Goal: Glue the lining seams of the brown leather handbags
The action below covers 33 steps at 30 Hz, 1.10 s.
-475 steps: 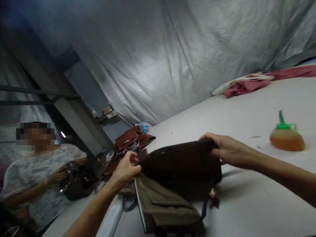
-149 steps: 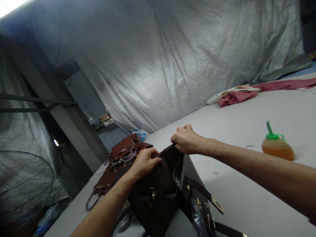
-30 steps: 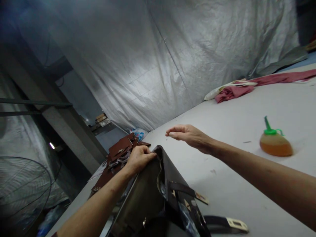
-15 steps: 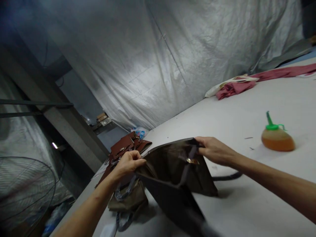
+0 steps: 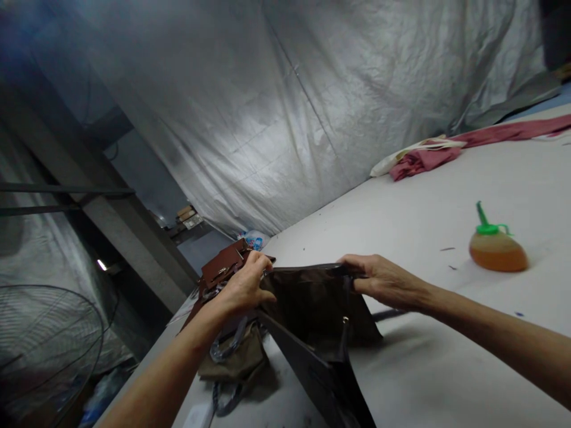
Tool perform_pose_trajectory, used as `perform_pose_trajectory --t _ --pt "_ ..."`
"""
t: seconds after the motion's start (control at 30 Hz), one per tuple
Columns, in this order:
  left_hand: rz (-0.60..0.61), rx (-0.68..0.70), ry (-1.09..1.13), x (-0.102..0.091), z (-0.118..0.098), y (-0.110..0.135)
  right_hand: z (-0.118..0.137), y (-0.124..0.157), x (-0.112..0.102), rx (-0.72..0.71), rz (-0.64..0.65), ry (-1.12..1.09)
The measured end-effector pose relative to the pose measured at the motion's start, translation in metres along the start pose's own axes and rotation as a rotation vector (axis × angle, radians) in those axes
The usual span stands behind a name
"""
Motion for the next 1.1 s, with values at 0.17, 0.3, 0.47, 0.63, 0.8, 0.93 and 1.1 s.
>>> perform_pose_trajectory --t 0.17,0.3,0.47,0.63,0.8,0.93,1.1 --pt "-0.037 -0.083 -0.166 0.001 -0.001 -0.013 -0.007 -0.002 0.001 0.002 0.021 -0.16" --pt "-0.082 0.094 -0.253 0.002 -0.01 -0.017 -0.01 -0.002 0.003 -0.02 0.041 -0.201" --pt "-0.116 0.356 -0.095 0.008 -0.013 -0.018 -0.009 0.0 0.006 -0.001 0.089 -0.25" --pt "-0.154 0.394 0.048 0.012 -0.008 -0.02 -0.007 0.002 0.006 0.005 0.094 -0.238" --pt "-0.143 0.44 0.138 0.011 -0.012 -0.02 -0.007 0.002 0.006 0.009 0.096 -0.235" --pt "-0.15 0.439 0.18 0.01 -0.013 -0.021 -0.01 0.002 0.008 0.01 0.096 -0.259" --pt "-0.171 0.441 0.205 0.01 -0.012 -0.021 -0.009 0.001 0.007 -0.003 0.093 -0.273"
Point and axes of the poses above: each hand's wrist, its own y-axis away from the middle knuckle, its own x-axis out of the palm, z = x × y, the point moved 6 cm from there along -y, towards the middle knuckle, and after that the axes turned 8 degrees about x, right-handed, at the moved point
